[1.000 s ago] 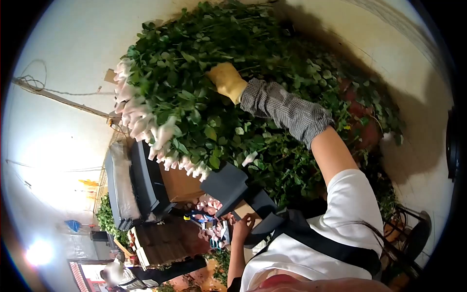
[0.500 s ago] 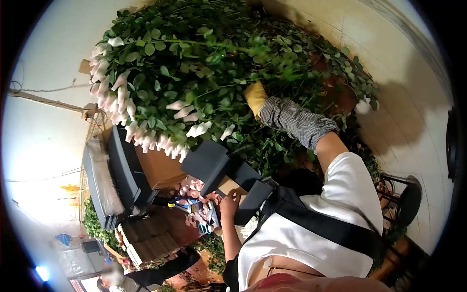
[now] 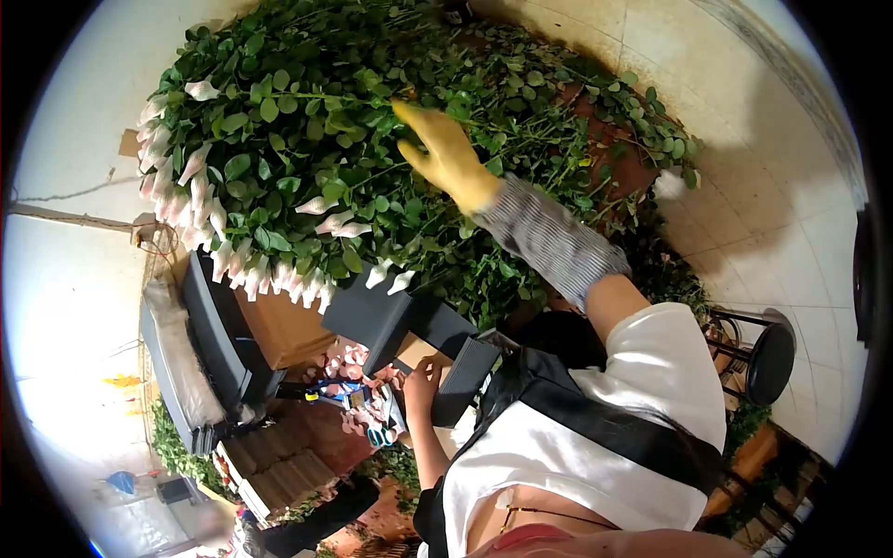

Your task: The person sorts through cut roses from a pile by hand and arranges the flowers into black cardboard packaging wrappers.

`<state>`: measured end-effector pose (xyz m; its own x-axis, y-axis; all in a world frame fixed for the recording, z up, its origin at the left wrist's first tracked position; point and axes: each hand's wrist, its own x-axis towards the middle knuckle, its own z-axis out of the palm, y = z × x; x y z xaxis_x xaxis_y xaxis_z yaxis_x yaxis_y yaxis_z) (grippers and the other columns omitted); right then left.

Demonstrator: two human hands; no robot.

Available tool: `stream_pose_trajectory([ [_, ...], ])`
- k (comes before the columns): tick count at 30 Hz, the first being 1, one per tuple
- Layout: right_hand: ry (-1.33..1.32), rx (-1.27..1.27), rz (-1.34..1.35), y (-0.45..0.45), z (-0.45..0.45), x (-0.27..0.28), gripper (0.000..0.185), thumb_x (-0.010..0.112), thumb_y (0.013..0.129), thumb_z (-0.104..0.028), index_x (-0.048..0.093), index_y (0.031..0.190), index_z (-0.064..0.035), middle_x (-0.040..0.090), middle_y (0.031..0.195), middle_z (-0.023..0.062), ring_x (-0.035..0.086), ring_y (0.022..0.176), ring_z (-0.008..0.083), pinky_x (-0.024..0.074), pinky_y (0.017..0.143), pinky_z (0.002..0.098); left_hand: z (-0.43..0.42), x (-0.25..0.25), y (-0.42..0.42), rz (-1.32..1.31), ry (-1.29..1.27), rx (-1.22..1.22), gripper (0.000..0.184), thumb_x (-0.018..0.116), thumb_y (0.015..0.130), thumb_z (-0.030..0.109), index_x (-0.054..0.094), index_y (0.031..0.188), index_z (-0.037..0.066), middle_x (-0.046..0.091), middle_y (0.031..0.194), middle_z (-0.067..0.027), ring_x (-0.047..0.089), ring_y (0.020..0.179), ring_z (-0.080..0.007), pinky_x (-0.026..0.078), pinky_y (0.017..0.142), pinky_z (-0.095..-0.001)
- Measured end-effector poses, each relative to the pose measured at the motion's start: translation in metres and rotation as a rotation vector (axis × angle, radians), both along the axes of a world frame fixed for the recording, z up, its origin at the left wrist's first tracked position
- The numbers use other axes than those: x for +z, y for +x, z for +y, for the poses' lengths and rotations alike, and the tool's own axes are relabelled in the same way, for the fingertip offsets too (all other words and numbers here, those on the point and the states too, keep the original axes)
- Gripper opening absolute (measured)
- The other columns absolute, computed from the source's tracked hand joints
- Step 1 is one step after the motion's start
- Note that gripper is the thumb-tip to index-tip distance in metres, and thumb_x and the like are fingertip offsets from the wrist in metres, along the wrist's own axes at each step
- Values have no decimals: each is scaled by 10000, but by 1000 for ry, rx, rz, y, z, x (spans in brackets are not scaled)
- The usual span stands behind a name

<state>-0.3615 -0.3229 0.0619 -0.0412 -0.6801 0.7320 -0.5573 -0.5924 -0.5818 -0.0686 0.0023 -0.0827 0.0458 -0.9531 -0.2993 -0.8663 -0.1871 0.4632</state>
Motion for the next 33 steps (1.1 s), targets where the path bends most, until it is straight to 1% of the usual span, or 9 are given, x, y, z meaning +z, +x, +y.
stream_pose_trajectory([
  [3, -165, -337, 110, 12, -66, 32, 584, 724, 848, -186, 488, 1351, -5, 646, 1216, 168, 636, 1091, 313, 507, 954, 456, -1, 1, -2, 27, 6, -2, 278, 613, 932, 293, 674, 1106, 84, 730, 971, -185, 717, 923, -332, 561, 780, -424],
  [6, 494, 18, 39, 25, -114, 26, 317, 616, 881, -104, 630, 1192, -43, 685, 1038, 157, 668, 926, 321, 531, 844, 413, -1, -4, 5, -110, 60, -53, 292, 626, 924, 310, 676, 1129, 108, 737, 941, -167, 712, 908, -348, 560, 785, -425],
  [12, -517, -185, 88, 5, -51, 75, 330, 641, 805, 6, 733, 1061, -181, 660, 749, 46, 617, 738, 225, 515, 732, 400, 4, -13, 9, -36, 23, -13, 318, 603, 939, 344, 657, 1160, 121, 740, 940, -164, 715, 861, -352, 553, 795, -448],
  [18, 69, 239, 804, -34, 58, 16, 232, 579, 899, -33, 702, 819, -213, 611, 643, 16, 562, 567, 179, 474, 604, 353, 4, -35, 30, -21, 141, -4, 396, 602, 943, 347, 589, 1237, 82, 715, 977, -212, 699, 896, -368, 538, 800, -452],
  [19, 112, 258, 1121, -41, 83, -1, 165, 611, 910, -154, 693, 777, -208, 642, 682, 12, 615, 620, 203, 486, 631, 377, 10, -82, 61, 492, 205, 355, 458, 629, 941, 362, 552, 1309, 100, 704, 1032, -167, 683, 835, -280, 528, 753, -388],
  [21, 474, 286, 1331, -43, 116, -61, 155, 611, 864, -110, 747, 874, -181, 700, 754, -5, 664, 688, 216, 487, 588, 369, 13, -42, 73, 132, 401, 48, 552, 534, 992, 333, 378, 1452, 71, 536, 1321, -190, 568, 1085, -301, 473, 942, -437],
  [23, 720, 311, 1491, -54, 153, -77, 166, 621, 815, -83, 773, 831, -146, 728, 776, 3, 690, 724, 218, 479, 546, 360, 23, -72, 80, 1192, 289, 472, 637, 363, 1020, 543, 384, 1458, 80, 525, 1370, -172, 525, 1188, -316, 386, 1074, -445],
  [26, 712, 49, 1225, -66, 174, -179, 132, 650, 758, -108, 738, 668, -150, 627, 586, 31, 637, 618, 223, 471, 569, 373, 15, -38, 68, 1380, 398, 539, 672, 339, 1027, 578, 448, 1404, 32, 562, 1349, -176, 520, 1256, -290, 378, 1111, -444],
  [33, 573, -32, 1107, -80, 202, -214, 336, 621, 857, -159, 628, 1184, -83, 656, 1061, 87, 581, 1065, 263, 397, 1031, 421, 22, -46, 67, 1219, 331, 427, 445, 558, 1016, 255, 455, 1428, 122, 591, 1277, -106, 601, 1134, -230, 462, 1003, -410],
])
